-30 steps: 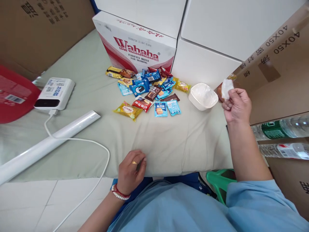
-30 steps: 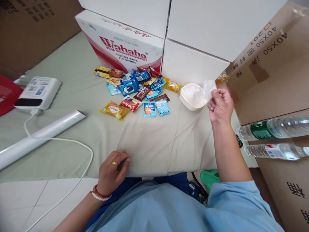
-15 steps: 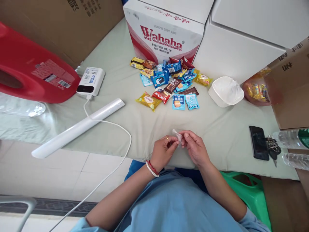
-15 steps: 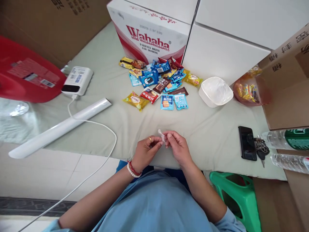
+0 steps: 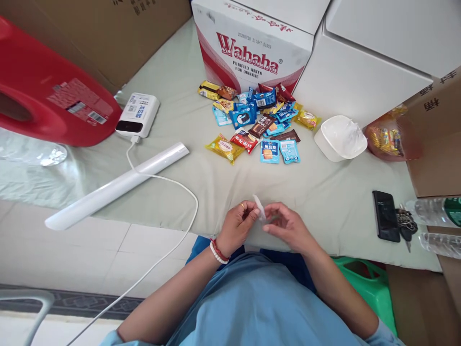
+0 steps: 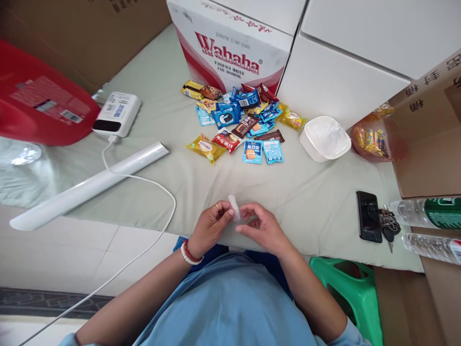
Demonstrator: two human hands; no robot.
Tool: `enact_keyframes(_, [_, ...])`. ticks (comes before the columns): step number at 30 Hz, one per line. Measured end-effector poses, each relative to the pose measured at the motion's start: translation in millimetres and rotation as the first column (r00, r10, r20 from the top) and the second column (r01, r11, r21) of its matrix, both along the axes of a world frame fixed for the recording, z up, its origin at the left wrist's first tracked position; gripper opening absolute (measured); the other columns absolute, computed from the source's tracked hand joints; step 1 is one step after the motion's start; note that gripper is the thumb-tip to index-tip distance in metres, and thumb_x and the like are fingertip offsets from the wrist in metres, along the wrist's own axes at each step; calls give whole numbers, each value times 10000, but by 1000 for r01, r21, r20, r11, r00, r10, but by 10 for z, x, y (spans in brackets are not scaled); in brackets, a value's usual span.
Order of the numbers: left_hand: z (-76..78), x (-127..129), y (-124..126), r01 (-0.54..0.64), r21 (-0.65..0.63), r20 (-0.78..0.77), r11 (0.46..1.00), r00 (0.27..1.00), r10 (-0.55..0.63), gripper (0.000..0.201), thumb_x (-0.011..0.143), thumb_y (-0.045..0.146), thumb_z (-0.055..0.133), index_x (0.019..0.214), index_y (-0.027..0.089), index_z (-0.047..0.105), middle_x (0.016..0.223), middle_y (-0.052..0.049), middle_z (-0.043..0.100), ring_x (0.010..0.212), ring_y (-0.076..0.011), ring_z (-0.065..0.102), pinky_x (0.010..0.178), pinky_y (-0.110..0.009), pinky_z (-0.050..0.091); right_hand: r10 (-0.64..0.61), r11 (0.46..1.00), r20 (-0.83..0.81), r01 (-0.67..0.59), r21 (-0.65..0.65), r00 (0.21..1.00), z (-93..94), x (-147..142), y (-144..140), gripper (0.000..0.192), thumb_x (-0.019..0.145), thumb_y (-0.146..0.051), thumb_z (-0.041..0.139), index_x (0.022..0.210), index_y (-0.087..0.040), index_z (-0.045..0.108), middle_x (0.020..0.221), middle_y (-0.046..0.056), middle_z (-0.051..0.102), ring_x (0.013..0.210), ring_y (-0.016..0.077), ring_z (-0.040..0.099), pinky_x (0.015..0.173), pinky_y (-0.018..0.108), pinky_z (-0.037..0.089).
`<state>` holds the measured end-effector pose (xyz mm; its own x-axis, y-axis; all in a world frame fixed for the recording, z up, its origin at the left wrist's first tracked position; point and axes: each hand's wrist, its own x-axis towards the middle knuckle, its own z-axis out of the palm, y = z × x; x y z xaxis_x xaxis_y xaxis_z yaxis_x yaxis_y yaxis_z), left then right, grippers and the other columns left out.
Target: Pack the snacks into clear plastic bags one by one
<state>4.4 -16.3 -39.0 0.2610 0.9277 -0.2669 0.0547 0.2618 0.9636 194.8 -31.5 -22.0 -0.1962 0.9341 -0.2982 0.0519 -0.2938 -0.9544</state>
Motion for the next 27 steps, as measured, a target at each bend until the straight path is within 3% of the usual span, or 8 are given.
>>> enact_keyframes(3, [7,8,9,1,-34,62,999,998,1,451,912,639,590,854,192,587,743,11,586,689,-131,505,681,-272,430,-1,1000,18,1,-3,1000,15,-78,-1,271,842,-464,787,940,-224,707,831,1,671,770,143,584,719,268,472])
enact_keyframes(7, [19,-86,56,-33,-160,232,987,970,70,493,867,677,648,828,193,565,679,38,512,632,-107,434,623,-254,391,-93,994,20,94,-63,995,88,87,76,314,802,-503,814,847,-217,691,683,-23,583,651,135,494,658,270,418])
enact_keyframes(13, [88,-284,113,108,-311,472,944,880,55,441,769,559,824,826,175,614,735,-12,584,686,-120,521,661,-270,448,-165,977,-130,144,-156,978,194,323,104,325,753,-487,848,830,-226,670,936,34,665,777,165,566,710,296,467])
enact_keyframes(20, [22,-266,106,116,-350,539,930,836,98,420,774,528,817,821,187,575,772,-17,559,711,-139,550,671,-292,483,-360,924,-128,334,-185,924,167,237,136,355,718,-472,875,845,-225,653,704,-33,517,596,110,442,543,234,386])
enact_keyframes(23, [11,-273,63,-59,-244,410,968,898,158,429,902,626,630,862,211,526,880,-33,570,773,-150,553,697,-298,486,-382,914,-131,352,-201,915,199,241,171,367,697,-467,881,857,-231,650,695,-40,493,571,105,414,501,227,369])
enact_keyframes(25, [41,-278,2,-249,-7,241,969,940,243,467,963,689,468,979,228,543,1019,-62,593,899,-182,579,780,-329,499,-384,916,-98,366,-163,918,230,229,173,353,704,-456,877,857,-233,651,696,-38,493,574,107,417,500,229,382])
enact_keyframes(27, [95,-260,-71,-259,298,52,919,965,256,588,937,767,427,1138,234,571,1148,-99,605,1064,-239,579,921,-401,488,-373,923,-72,362,-129,925,260,195,160,338,717,-455,870,858,-235,656,694,-37,491,581,110,423,505,228,394])
